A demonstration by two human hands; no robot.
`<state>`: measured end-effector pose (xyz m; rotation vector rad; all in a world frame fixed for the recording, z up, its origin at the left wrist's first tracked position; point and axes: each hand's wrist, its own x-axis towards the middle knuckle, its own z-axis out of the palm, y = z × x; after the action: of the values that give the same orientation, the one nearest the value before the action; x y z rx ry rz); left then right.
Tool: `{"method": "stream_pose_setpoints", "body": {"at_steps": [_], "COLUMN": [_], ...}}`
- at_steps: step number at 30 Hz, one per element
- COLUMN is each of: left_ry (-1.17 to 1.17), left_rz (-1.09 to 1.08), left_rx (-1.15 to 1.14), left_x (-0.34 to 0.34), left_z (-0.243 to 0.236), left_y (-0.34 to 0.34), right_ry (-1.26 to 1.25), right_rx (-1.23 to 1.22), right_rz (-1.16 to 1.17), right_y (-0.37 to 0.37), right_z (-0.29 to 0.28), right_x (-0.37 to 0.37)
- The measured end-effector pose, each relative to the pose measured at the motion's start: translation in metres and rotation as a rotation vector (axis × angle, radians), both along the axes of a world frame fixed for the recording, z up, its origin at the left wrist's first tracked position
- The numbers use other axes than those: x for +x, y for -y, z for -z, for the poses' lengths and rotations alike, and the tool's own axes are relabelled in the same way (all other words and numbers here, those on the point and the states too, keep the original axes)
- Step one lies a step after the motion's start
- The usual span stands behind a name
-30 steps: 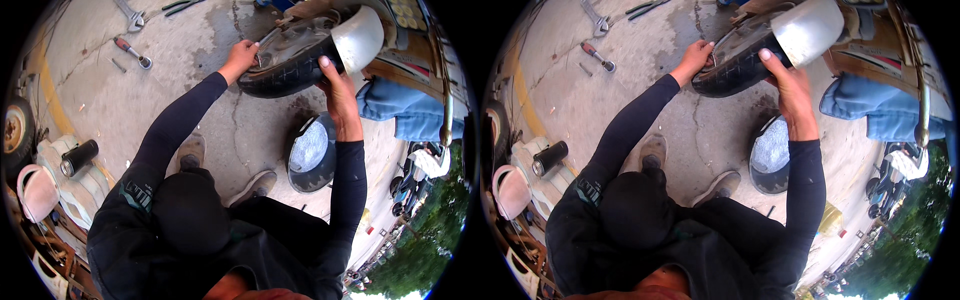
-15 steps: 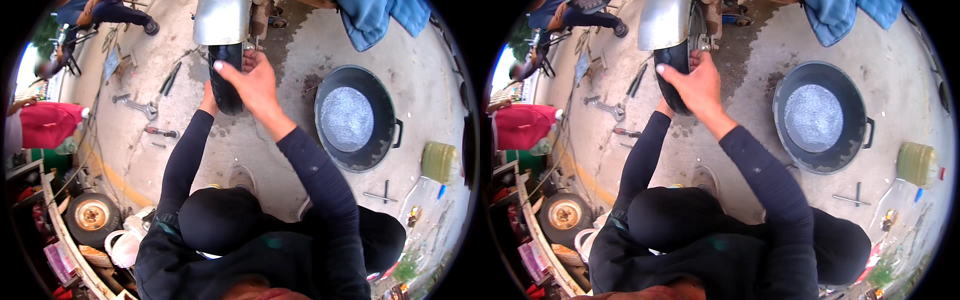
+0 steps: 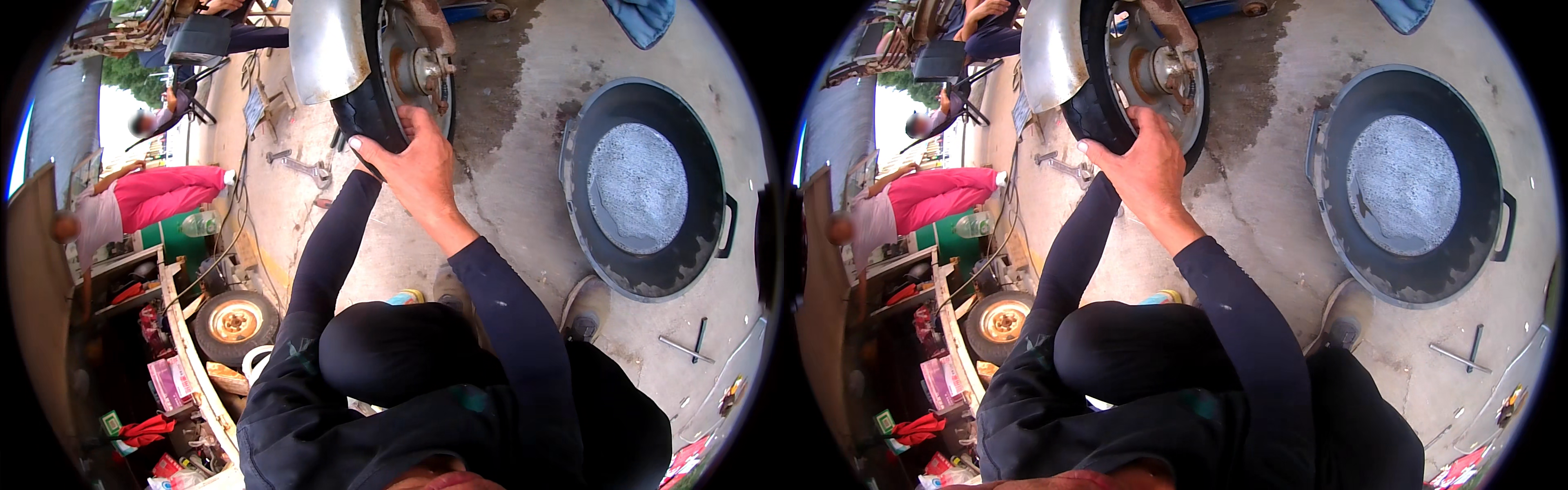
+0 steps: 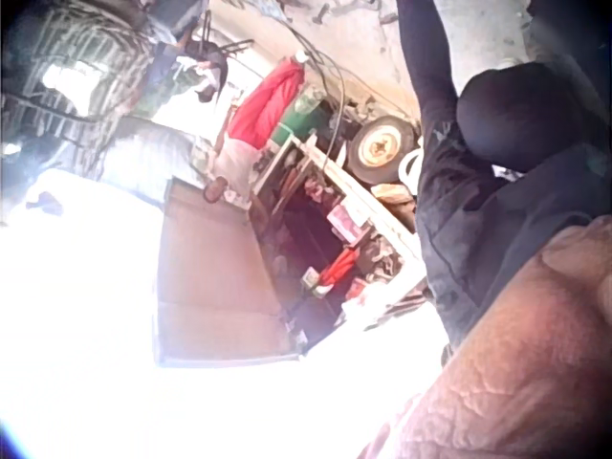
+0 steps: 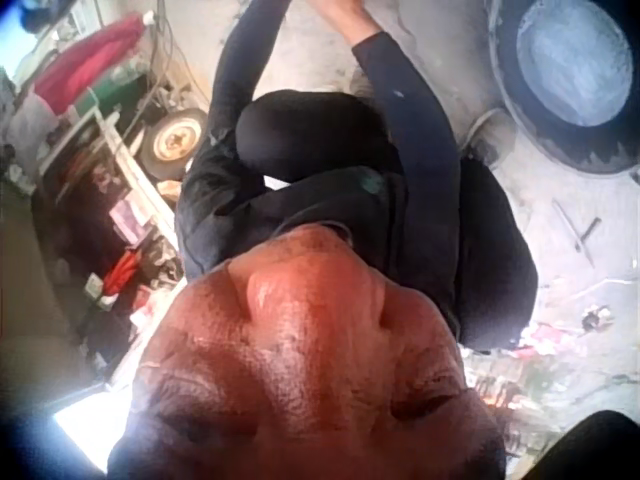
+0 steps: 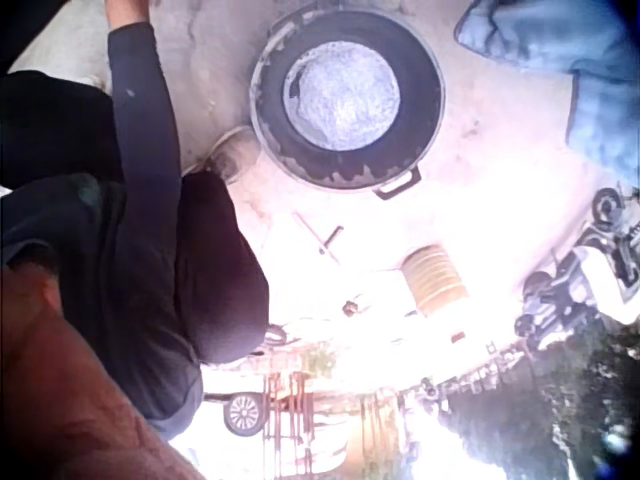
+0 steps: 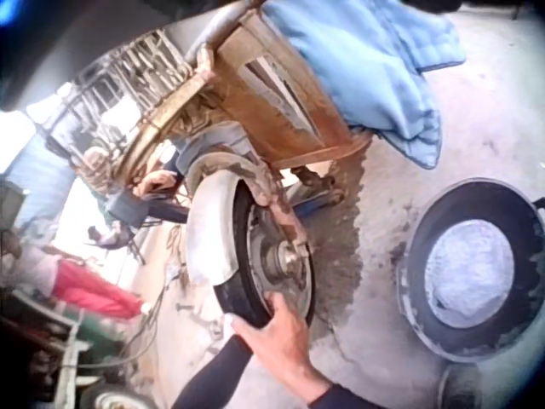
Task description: The person works on a motorcycle tire, repeatedly rotating and inspecting the wheel while applying a liquid from a yellow bottle to the tire surface. The person uses a wrench to adjust components on the wheel hub and continues to rub the tire with their hands.
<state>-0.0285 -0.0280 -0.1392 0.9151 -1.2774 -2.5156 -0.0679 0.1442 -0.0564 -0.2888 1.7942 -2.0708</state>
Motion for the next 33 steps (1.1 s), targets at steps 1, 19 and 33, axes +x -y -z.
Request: {"method": "stream_pose_setpoints", "body": {"at_steps": [1,19,33], "left_ry": [-0.001,0.024,0.038], "left_rz": [0.005,0.040,0.061], "left_rx": [0.009,-0.009,0.000], "left_x": [-0.002,-0.010,-0.011], "left_z": [0.000,-0.018,-0.029], "left_y": [0.000,0.010,0.012], "right_ry": [-0.012,0.030,-0.044], "right_rx": [-0.001,0.072,0.055], "right_rz": [0.018,0.051,0.101], "right_y": [0.001,0.006,0.009], "right_z": [0.000,-0.014,-0.008], "right_x": [-0.001,-0.014,-0.013]}}
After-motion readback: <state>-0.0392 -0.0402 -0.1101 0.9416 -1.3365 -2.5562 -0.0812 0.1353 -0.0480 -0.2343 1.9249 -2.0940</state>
